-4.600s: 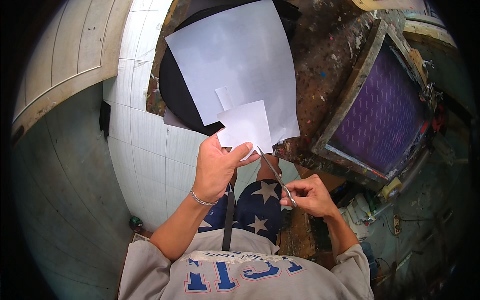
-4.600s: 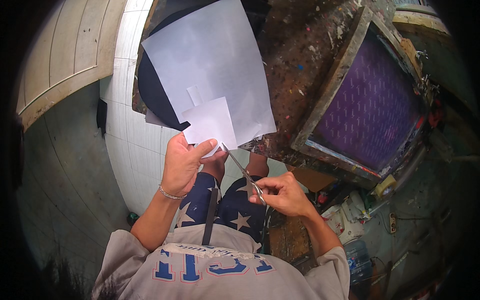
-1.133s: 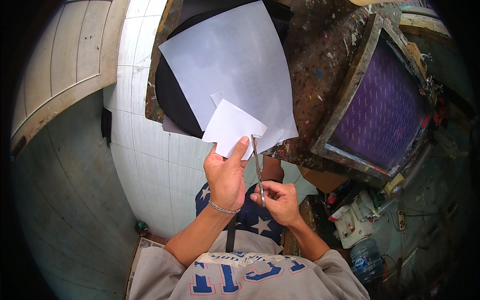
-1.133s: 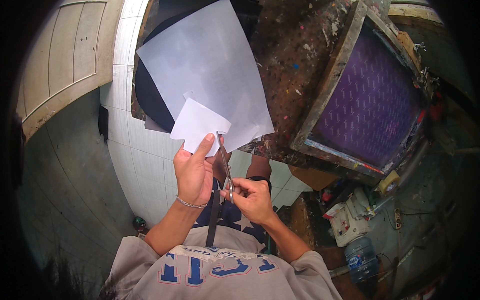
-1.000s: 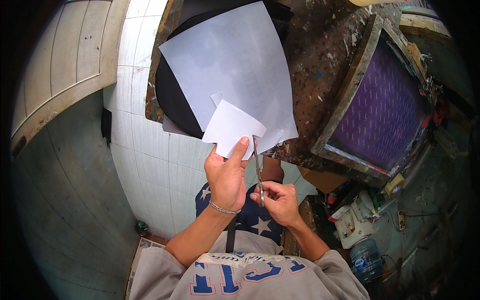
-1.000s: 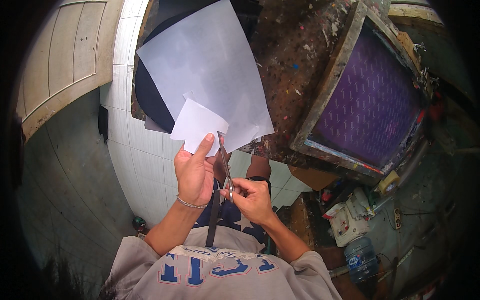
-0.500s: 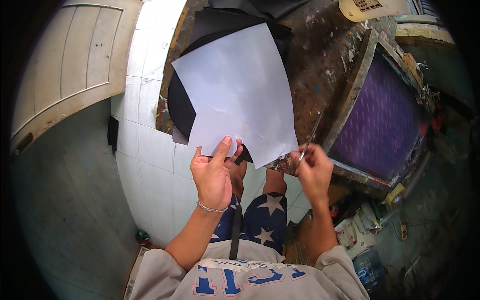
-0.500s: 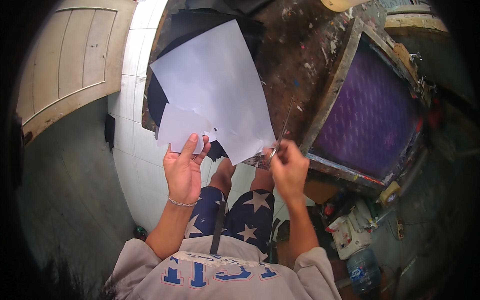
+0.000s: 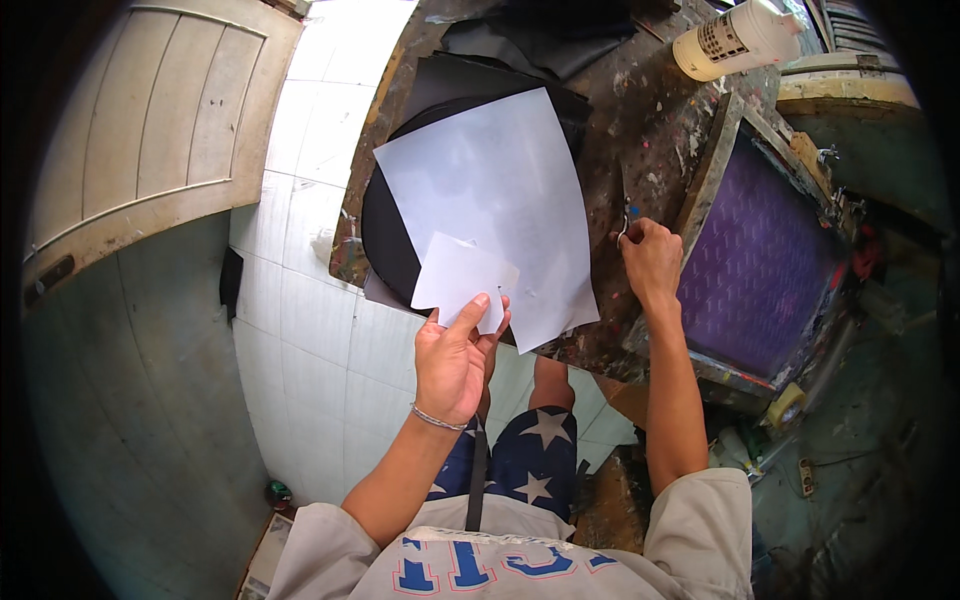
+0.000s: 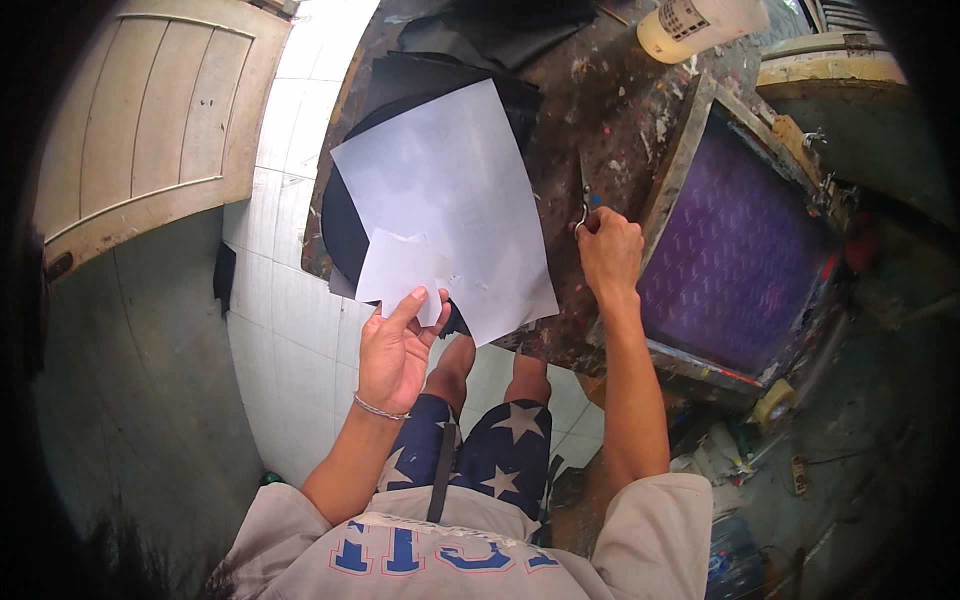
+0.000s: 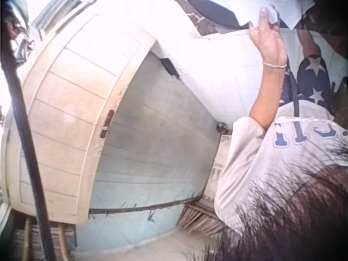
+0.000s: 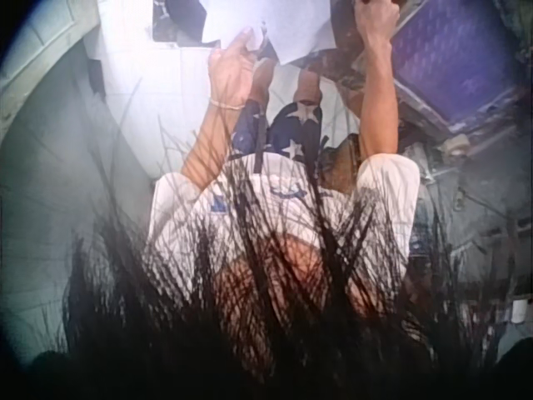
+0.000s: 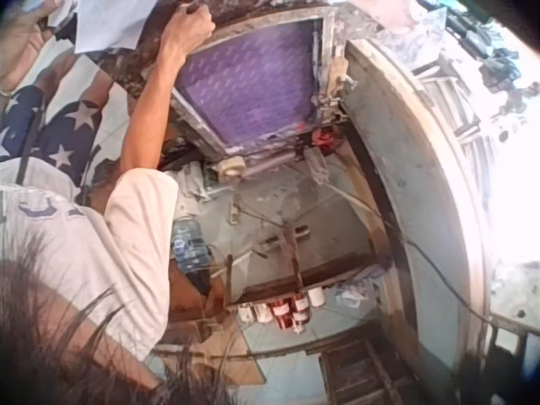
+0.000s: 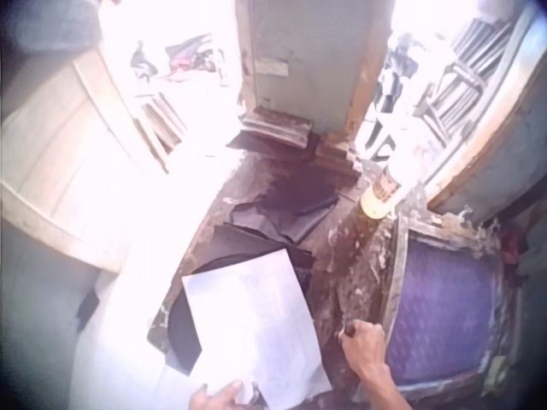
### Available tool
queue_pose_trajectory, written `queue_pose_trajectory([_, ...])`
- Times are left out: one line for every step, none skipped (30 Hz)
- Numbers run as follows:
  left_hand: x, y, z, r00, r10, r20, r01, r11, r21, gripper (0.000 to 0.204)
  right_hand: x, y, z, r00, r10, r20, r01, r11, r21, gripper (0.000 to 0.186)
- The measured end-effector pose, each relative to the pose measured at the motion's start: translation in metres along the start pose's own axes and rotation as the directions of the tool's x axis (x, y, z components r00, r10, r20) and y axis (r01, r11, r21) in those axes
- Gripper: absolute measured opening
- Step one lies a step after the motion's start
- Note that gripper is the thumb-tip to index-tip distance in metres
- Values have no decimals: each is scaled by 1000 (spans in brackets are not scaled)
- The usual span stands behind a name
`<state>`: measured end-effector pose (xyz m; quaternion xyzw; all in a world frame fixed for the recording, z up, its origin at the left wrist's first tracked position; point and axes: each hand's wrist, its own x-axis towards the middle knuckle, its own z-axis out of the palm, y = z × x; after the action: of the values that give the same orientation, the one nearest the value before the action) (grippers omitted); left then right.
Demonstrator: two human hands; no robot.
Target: The person uses scissors to cut a white sheet of paper into small shapes. They repeatedly place the cut pieces onto a purple screen-printing frame, pressing them down, and then continue cutting more shapes from the sheet.
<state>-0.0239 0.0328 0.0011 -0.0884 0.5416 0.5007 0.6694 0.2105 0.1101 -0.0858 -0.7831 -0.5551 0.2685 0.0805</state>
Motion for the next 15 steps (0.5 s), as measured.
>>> queue_pose_trajectory([0, 0, 0, 1000, -15, 13, 15, 1000, -14, 23, -1, 1, 1, 1000, -14, -6, 14, 1000, 3, 20])
queue_pose_trajectory([0, 1, -1, 999, -30, 26, 31, 999, -27, 24, -1, 4, 3, 997, -52, -48, 51, 999, -20, 19])
queue_pose_trajectory([0, 1, -2, 999, -36, 32, 36, 999, -23, 24, -2, 8, 6, 992, -90, -91, 86, 995, -44, 18])
queue_pose_trajectory([0, 1, -2, 998, -46, 39, 47, 999, -16, 24, -2, 12, 8, 983, -124, -132, 115, 991, -69, 18])
queue_pose_trajectory([-1, 1, -3, 997, -56, 47, 57, 998, -8, 25, -2, 14, 11, 994, -47, -96, 49, 999, 22, 18])
queue_pose_trajectory([-2, 2, -3, 998, -57, 38, 57, 998, -6, 25, 1, 16, 13, 998, 28, -54, -22, 994, 111, 17])
queue_pose_trajectory([-3, 2, -4, 998, -59, 31, 59, 998, -4, 26, 2, 14, 11, 995, 99, -8, -96, 976, 194, 17])
queue_pose_trajectory([-3, 3, -4, 998, -62, 24, 62, 998, -1, 26, 2, 12, 9, 988, 146, 39, -151, 959, 239, 17])
queue_pose_trajectory([-3, 4, -3, 998, -64, 24, 64, 998, -3, 26, 2, 7, 7, 978, 191, 87, -208, 937, 282, 17])
queue_pose_trajectory([-3, 4, -3, 997, -69, 20, 69, 998, -3, 25, 0, 0, 4, 962, 234, 141, -268, 908, 321, 18])
queue_pose_trajectory([-4, 4, -3, 997, -73, 15, 73, 997, -2, 25, -1, -4, 1, 958, 240, 157, -280, 902, 329, 15])
queue_pose_trajectory([-5, 3, -2, 997, -80, 15, 80, 997, 0, 24, -1, 2, 5, 970, 207, 131, -238, 918, 317, 13])
queue_pose_trajectory([-6, 2, 0, 996, -86, 18, 86, 996, 3, 24, 0, 8, 10, 980, 173, 101, -196, 932, 305, 12])
queue_pose_trajectory([-7, 1, 1, 996, -92, 20, 92, 996, 6, 23, 1, 14, 14, 988, 138, 72, -154, 945, 290, 10])
queue_pose_trajectory([-7, -1, 2, 995, -95, 27, 95, 995, 8, 23, 1, 20, 15, 992, 108, 64, -121, 958, 261, 8])
